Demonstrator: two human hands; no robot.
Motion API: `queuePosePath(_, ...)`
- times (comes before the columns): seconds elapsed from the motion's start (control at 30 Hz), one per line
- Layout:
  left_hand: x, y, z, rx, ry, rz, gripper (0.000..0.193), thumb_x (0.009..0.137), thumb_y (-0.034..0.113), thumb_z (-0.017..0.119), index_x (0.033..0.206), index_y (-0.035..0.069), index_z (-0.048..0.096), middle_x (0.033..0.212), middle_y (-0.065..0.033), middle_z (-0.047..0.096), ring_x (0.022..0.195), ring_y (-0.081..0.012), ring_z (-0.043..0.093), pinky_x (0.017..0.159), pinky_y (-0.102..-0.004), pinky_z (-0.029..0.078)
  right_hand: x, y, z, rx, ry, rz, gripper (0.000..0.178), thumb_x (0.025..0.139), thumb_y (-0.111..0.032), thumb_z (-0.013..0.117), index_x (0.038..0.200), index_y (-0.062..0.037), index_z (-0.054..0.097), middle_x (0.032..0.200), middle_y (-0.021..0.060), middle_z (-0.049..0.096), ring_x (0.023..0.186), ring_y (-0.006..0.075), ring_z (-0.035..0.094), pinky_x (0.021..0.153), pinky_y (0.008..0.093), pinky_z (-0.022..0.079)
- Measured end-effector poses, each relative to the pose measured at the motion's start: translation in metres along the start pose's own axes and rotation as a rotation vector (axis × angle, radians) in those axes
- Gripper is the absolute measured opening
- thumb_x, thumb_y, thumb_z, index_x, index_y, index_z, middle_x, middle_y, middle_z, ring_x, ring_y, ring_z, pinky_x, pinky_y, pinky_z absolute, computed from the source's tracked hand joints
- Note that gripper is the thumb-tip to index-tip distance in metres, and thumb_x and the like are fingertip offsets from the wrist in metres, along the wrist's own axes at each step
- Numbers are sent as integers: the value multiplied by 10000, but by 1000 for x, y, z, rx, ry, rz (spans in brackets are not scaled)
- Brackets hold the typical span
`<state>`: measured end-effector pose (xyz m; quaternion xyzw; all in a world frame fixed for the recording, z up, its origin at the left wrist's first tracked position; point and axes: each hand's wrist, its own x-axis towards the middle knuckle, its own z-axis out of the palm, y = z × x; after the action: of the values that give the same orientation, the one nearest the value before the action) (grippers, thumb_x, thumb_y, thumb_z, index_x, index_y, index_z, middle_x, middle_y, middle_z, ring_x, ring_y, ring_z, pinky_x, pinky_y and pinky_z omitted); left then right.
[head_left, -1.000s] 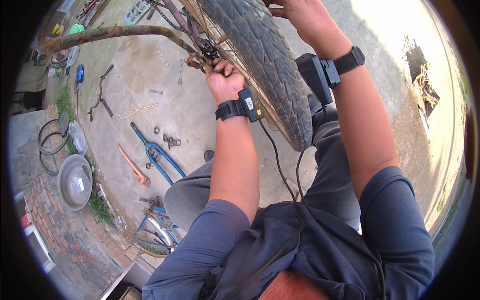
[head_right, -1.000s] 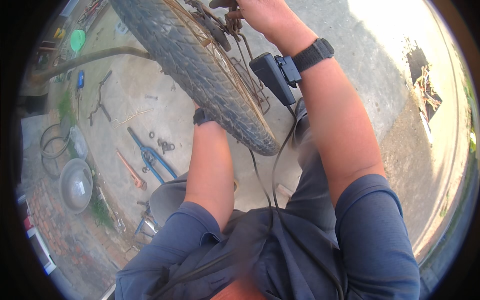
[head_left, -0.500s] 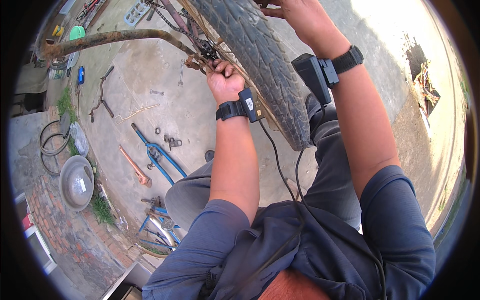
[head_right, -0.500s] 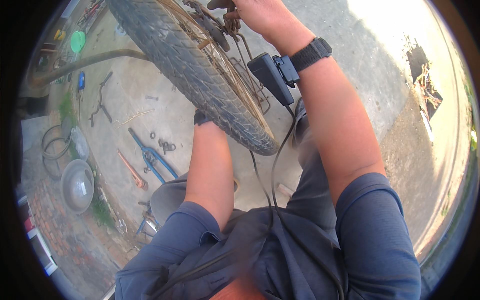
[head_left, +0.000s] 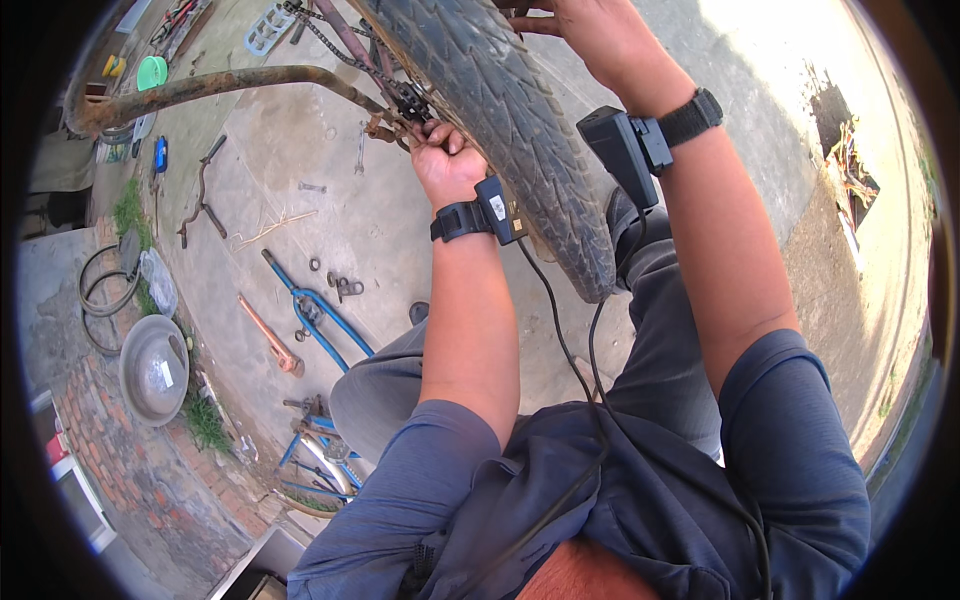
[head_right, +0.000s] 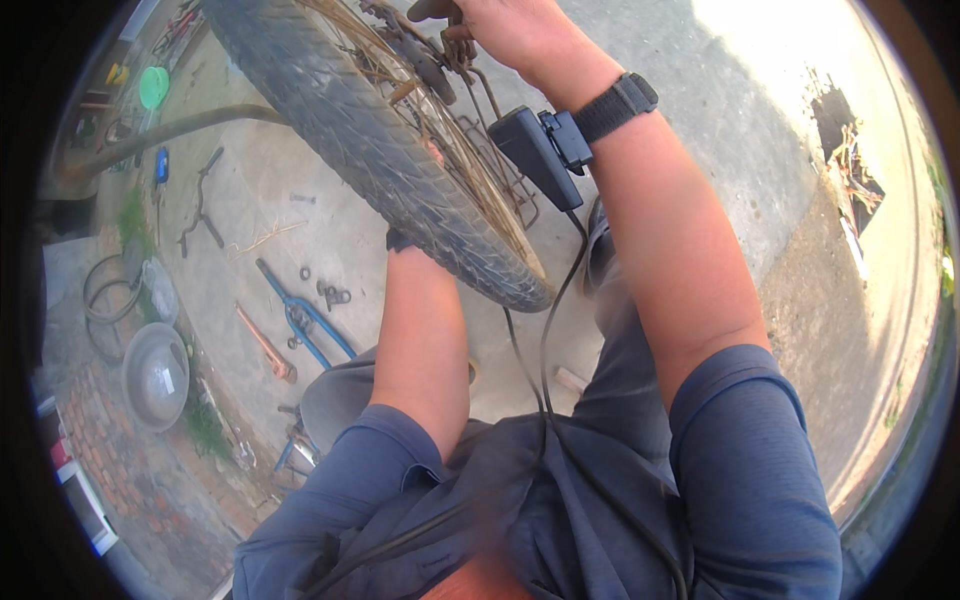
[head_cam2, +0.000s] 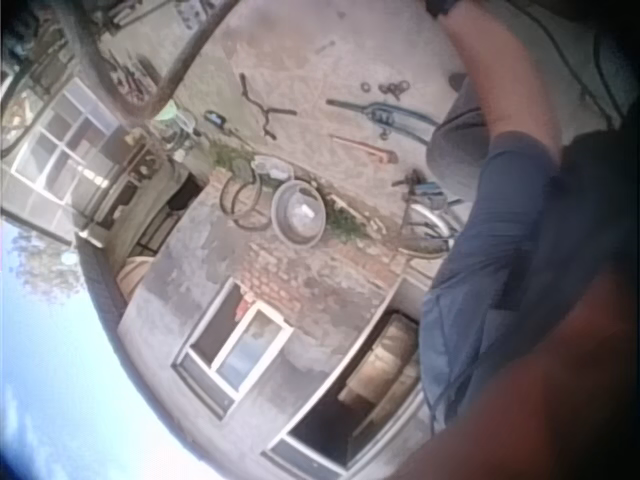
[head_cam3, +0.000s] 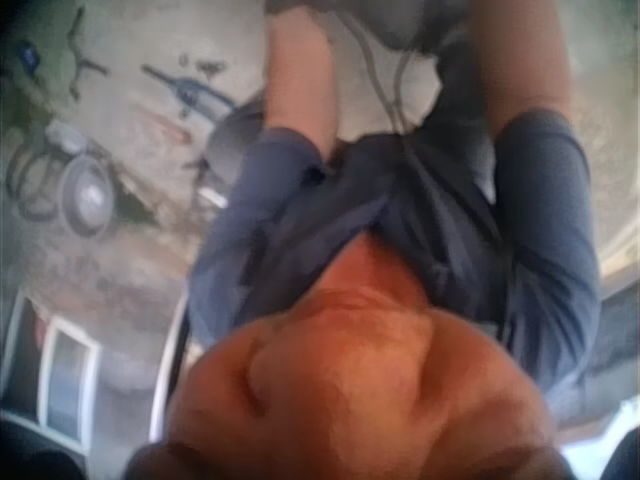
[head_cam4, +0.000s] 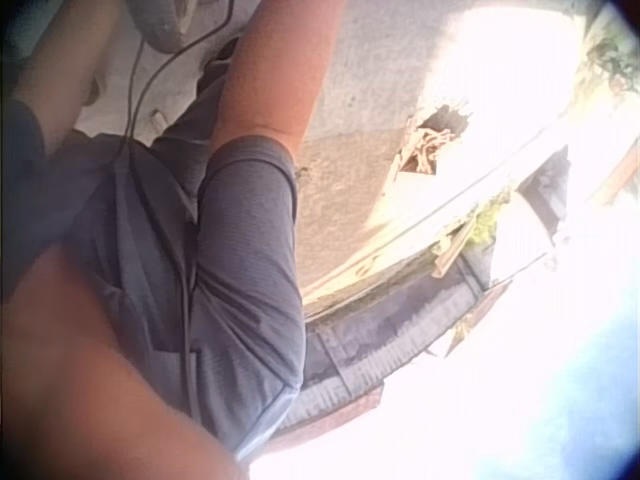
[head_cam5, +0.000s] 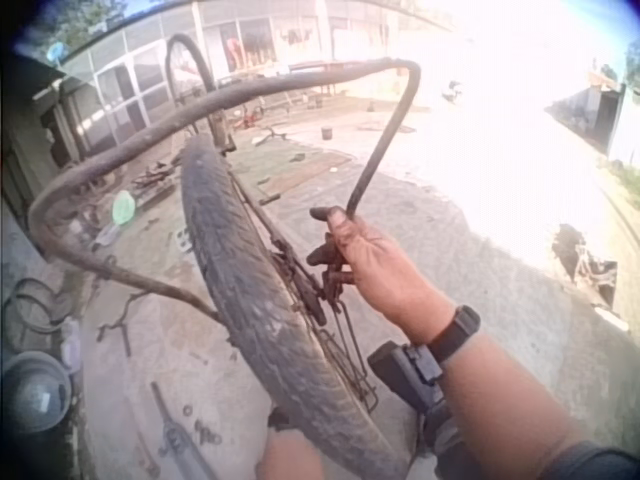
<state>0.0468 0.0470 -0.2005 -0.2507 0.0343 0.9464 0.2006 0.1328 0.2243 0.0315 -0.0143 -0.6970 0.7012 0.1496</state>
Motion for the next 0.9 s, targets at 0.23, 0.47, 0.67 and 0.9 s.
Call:
queuePosePath(0.23,-3,-3,3,27,3,72,249,1069,285,562,866,141,553,748,52,553,546,-81,515,397,-238,322,3,1,0,11,-11,-19,665,1081,-582,412,1492,-63,480,1026,135,661,773,144,599,752,312,532)
queuePosePath(0.47,-4,0,5,11,-6,60,185,1083,224,516,929,126,549,771,28,538,561,-87,518,406,-236,330,4,5,-1,53,-22,-24,666,1073,-590,430,1486,-71,492,1023,120,659,784,141,589,769,308,526)
queuePosePath(0.67,0,5,0,4,63,49,158,1085,195,493,953,125,546,788,22,534,579,-84,524,414,-234,335,3,5,-1,30,-17,-1,697,1056,-615,452,1483,-65,494,1025,118,657,799,142,593,761,309,528)
queuePosePath(0.9,1,1,1,92,63,110,176,1098,229,491,968,124,546,787,26,522,586,-89,521,419,-231,346,2,3,-1,18,-10,-25,687,1065,-602,442,1484,-59,489,1026,126,653,798,155,598,764,313,530)
